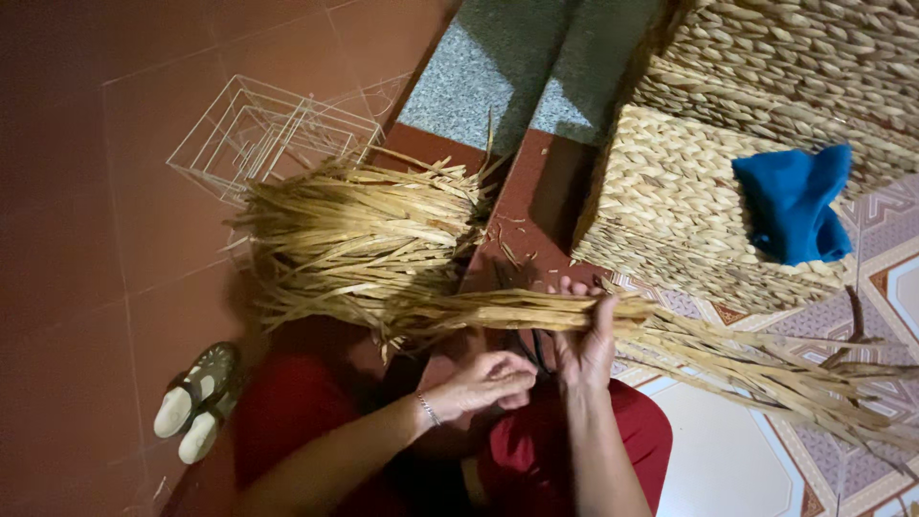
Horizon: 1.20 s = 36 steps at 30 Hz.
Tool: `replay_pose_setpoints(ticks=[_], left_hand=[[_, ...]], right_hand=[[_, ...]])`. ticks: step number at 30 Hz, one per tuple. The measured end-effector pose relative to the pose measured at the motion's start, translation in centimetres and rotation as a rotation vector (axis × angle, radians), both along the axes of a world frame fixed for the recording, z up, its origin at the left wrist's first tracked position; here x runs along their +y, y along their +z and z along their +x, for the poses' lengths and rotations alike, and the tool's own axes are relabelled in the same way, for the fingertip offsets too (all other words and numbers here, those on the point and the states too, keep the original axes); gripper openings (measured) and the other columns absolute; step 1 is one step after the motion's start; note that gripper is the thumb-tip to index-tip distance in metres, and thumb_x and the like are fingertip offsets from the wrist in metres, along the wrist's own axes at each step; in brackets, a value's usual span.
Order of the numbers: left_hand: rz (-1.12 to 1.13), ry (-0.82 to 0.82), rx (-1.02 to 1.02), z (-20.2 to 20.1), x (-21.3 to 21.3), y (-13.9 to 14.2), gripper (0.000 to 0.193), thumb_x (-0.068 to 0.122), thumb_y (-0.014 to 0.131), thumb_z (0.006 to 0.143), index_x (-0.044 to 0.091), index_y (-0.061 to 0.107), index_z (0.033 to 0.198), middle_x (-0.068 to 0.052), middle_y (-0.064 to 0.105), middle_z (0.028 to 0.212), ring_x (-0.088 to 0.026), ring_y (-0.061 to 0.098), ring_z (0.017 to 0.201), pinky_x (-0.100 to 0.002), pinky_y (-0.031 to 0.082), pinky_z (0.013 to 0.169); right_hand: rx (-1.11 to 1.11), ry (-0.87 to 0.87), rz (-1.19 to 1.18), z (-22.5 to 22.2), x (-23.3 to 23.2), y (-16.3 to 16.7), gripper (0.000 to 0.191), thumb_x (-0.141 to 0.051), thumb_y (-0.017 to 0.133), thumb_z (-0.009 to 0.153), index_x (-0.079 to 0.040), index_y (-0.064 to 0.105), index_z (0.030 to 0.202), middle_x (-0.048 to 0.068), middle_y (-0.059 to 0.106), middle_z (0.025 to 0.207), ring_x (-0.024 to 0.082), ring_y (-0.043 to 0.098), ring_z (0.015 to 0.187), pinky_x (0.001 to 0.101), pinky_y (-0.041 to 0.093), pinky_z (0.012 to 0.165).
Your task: The person sits on the floor and uses shears to cut bundles of dried plant strips into shorter lengths. They repeatedly gather strips, trim them, and place the cut pieces into a pile on the floor.
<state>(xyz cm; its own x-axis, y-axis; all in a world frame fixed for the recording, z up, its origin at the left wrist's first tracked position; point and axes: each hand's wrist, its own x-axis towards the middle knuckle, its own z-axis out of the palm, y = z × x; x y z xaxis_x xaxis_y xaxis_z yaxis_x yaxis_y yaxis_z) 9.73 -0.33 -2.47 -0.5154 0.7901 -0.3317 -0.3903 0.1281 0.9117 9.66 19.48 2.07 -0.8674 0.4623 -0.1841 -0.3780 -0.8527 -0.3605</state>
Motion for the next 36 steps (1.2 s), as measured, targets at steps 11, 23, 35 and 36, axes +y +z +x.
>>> replay_pose_setpoints(ticks=[11,23,35,36], left_hand=[[0.684,0.721,-0.443,-6.0,-0.2,7.8,0.035,0.029,0.067,0.101,0.004,0.058,0.124,-0.014,0.067,0.126,-0.028,0.062,0.125,-0.048,0.05,0.11],[0.64,0.944,-0.231,-14.6,-7.5,11.5,0.009,0.004,0.074,0.092,-0.004,0.071,0.094,-0.017,0.07,0.086,-0.025,0.071,0.076,-0.039,0.061,0.073],[0.481,0.921,0.071,-17.6,-9.2,15.1,0.022,0.007,0.073,0.09,0.0,0.059,0.106,-0.013,0.072,0.089,-0.02,0.069,0.072,-0.035,0.061,0.069],[0.475,0.892,0.153,-17.7,-9.4,15.3,0.02,0.01,0.071,0.093,0.002,0.061,0.108,-0.011,0.07,0.087,-0.019,0.067,0.071,-0.033,0.06,0.068]], right_hand=[[0.327,0.223,-0.032,3.9,-4.0,0.9,0.029,-0.036,0.064,0.111,-0.007,0.063,0.115,0.008,0.065,0.104,0.029,0.058,0.115,0.0498,0.038,0.119],[0.561,0.257,0.668,5.0,-10.2,0.8,0.047,-0.045,0.06,0.098,-0.002,0.063,0.117,0.021,0.062,0.132,0.032,0.064,0.118,0.0478,0.059,0.1],[0.444,0.041,2.133,5.4,-12.3,-2.6,0.022,-0.008,0.069,0.082,-0.006,0.062,0.103,0.01,0.065,0.124,0.034,0.055,0.133,0.0437,0.051,0.106],[0.467,0.04,2.165,5.4,-12.6,-2.6,0.021,-0.007,0.067,0.085,-0.004,0.062,0.105,0.01,0.064,0.125,0.034,0.054,0.135,0.0438,0.051,0.108]])
